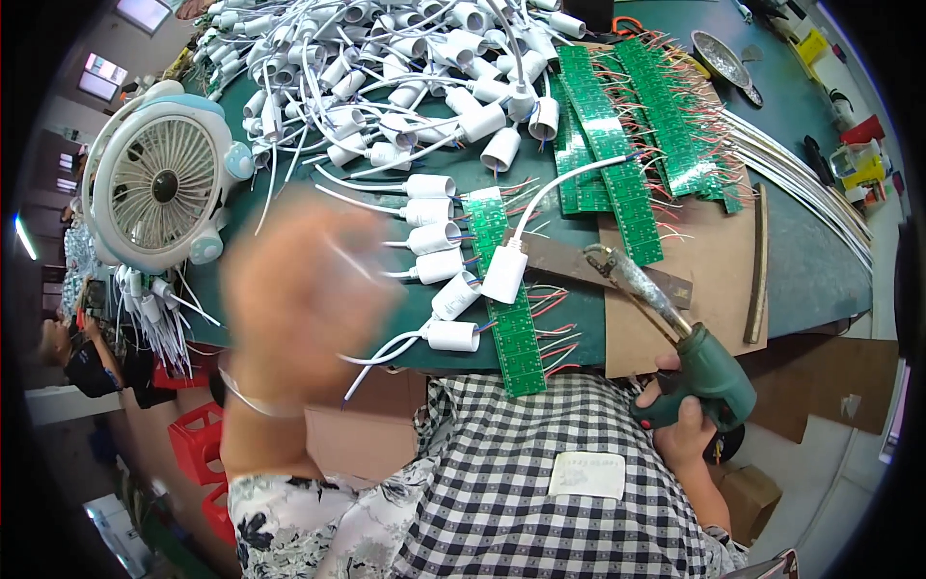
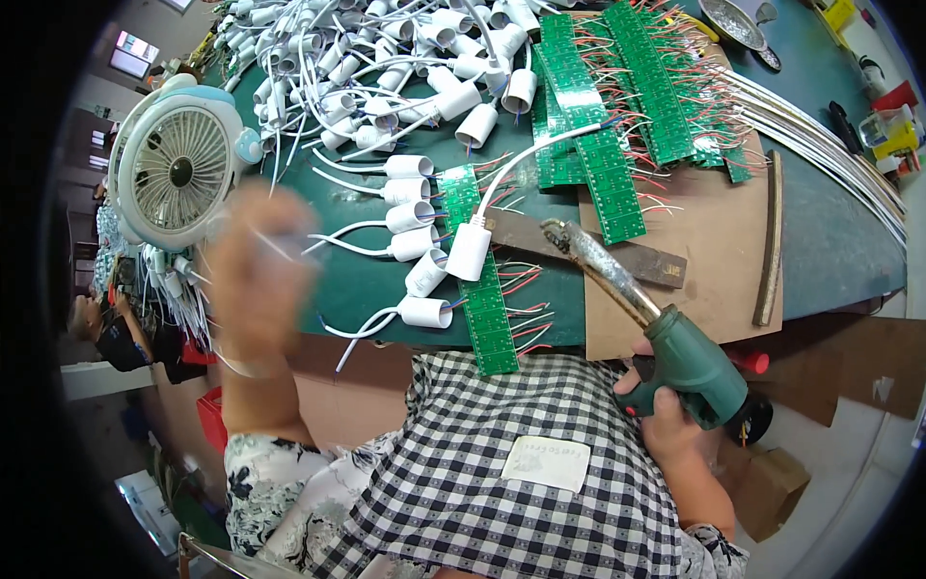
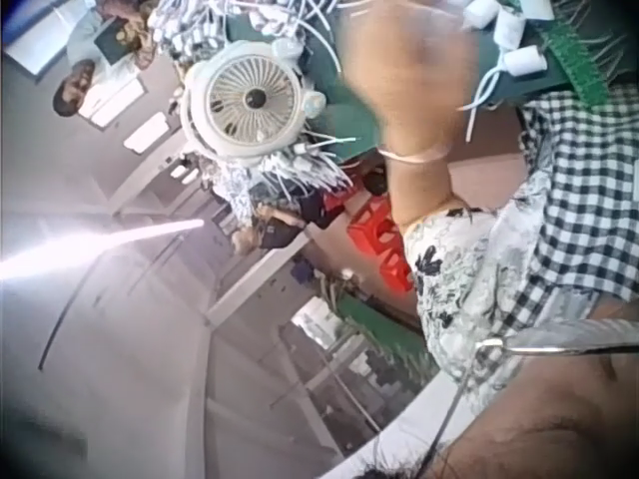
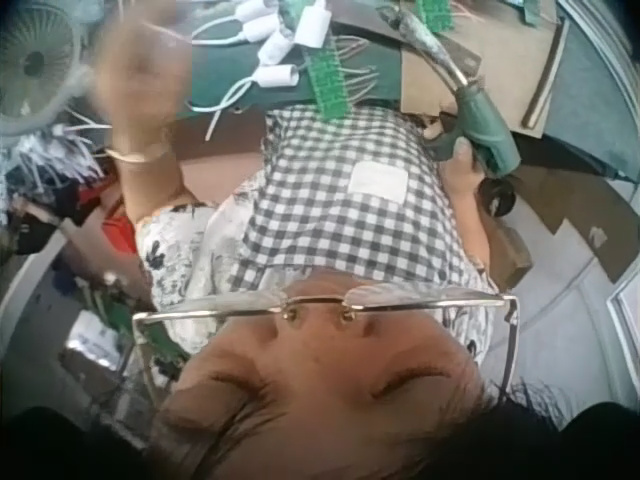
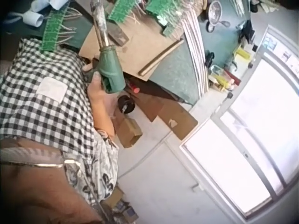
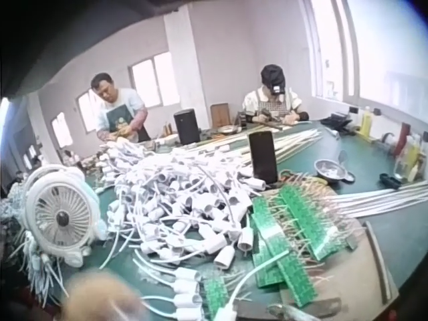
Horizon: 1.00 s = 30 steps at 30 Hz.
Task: The person solders electrical wires onto printed circuit boards using a soldering iron.
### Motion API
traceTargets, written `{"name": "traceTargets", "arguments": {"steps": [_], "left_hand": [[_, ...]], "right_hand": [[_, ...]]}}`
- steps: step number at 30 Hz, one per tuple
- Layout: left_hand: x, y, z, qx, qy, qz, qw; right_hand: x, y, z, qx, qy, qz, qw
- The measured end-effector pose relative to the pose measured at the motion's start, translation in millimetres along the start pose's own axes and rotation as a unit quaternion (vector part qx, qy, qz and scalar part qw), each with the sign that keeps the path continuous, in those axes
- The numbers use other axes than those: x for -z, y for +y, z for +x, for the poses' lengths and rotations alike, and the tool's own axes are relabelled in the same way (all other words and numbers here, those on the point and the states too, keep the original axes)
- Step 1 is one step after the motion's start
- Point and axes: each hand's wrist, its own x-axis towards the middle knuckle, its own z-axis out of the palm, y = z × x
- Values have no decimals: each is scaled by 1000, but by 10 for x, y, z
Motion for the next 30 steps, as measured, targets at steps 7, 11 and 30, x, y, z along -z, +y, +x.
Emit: {"name": "traceTargets", "arguments": {"steps": [7,11,30], "left_hand": [[-822,521,-900,82,-88,94,988],[-919,613,-891,122,-77,142,979],[-1005,590,-806,156,-69,138,976]], "right_hand": [[-38,-61,-66,-74,-92,-54,992],[52,-16,-225,-73,-80,-68,992],[104,-139,-125,-29,-207,-212,955]]}}
